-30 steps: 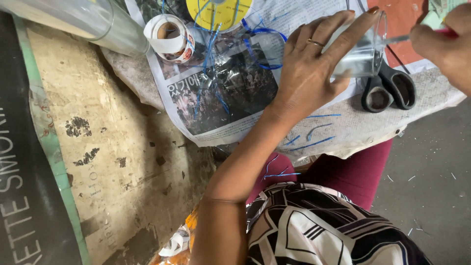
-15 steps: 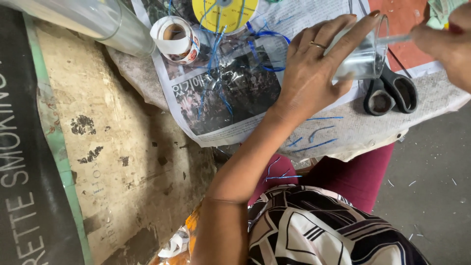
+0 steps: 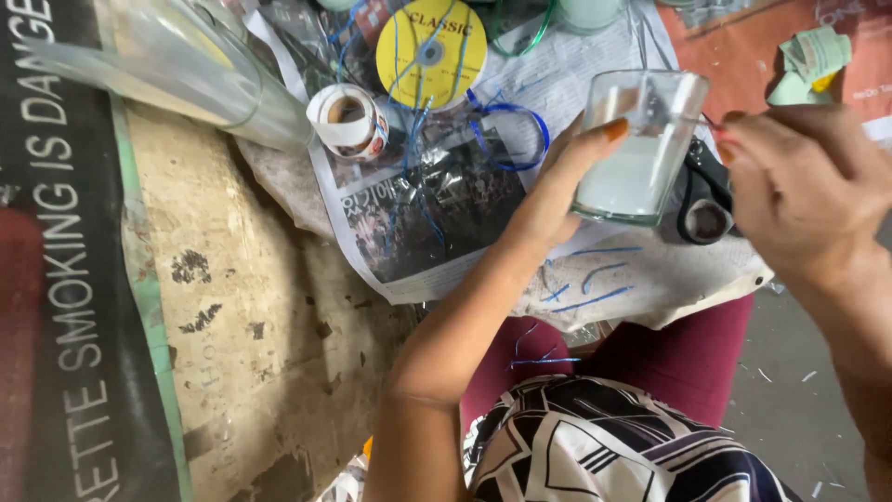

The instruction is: Cleaning glass jars and applying adhesive labels to them at a workshop station.

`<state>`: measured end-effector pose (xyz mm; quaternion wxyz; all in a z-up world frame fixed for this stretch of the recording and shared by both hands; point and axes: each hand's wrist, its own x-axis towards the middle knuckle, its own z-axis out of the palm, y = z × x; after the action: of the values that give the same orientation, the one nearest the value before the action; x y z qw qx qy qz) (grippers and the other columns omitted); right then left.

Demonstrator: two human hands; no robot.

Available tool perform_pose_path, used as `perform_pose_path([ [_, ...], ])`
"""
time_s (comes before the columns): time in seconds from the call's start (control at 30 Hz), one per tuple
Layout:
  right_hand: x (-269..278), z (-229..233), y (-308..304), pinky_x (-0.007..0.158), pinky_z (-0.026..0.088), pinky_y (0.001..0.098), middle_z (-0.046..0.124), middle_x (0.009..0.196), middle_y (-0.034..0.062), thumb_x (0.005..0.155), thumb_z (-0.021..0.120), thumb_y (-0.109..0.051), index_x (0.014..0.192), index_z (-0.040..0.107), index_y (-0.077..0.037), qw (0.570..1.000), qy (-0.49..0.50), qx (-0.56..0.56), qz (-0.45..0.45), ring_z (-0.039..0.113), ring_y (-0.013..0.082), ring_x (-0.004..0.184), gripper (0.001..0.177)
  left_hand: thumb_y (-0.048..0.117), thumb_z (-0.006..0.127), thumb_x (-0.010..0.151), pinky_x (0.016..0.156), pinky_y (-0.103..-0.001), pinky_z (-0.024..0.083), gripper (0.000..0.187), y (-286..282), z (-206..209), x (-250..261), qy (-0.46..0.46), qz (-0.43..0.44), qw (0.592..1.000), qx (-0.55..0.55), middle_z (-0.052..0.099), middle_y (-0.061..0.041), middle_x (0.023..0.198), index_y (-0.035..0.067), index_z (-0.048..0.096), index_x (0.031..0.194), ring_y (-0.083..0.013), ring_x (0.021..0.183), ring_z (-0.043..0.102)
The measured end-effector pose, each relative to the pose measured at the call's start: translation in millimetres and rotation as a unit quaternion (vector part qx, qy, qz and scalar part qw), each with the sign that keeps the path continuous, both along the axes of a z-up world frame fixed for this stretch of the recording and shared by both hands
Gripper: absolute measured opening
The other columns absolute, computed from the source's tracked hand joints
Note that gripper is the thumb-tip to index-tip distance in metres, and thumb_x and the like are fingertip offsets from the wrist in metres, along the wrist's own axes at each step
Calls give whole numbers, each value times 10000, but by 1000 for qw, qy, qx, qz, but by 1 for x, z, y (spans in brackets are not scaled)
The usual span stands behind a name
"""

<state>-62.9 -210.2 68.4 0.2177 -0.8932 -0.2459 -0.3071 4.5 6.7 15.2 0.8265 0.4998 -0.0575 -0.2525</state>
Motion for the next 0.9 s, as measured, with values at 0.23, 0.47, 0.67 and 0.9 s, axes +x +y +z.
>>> perform_pose_path([
  [0.23,38,-9,5,725,510,453,715,1019,309,1155,800,271,1170,805,145,989,-137,7,51,632,382,889,127,402,671,1039,731,-421,523,473,1,-13,6,51,-65,960,-267,700,-149,1133,82,635,1385,-326,937,674],
  [0.47,33,12,0,880,542,495,719,1171,259,1198,806,337,1266,825,128,994,-88,-45,39,616,414,960,220,446,687,995,742,-365,502,487,0,-24,10,61,-50,970,-228,682,-87,1079,92,636,1327,-249,956,640],
  [0.67,43,-10,-30,938,532,491,697,1181,299,1270,839,203,1310,829,173,999,-43,-18,-12,651,416,1029,51,301,699,983,695,-363,567,354,-4,-10,0,29,-29,969,-242,752,-123,992,19,698,1197,-253,854,732],
  [0.9,27,13,-16,780,497,454,728,1112,217,1200,938,129,1144,845,73,985,-136,-102,11,618,362,891,122,438,726,902,597,-338,481,419,-2,-19,7,52,-32,985,-163,684,-66,913,76,672,1105,-225,799,664],
])
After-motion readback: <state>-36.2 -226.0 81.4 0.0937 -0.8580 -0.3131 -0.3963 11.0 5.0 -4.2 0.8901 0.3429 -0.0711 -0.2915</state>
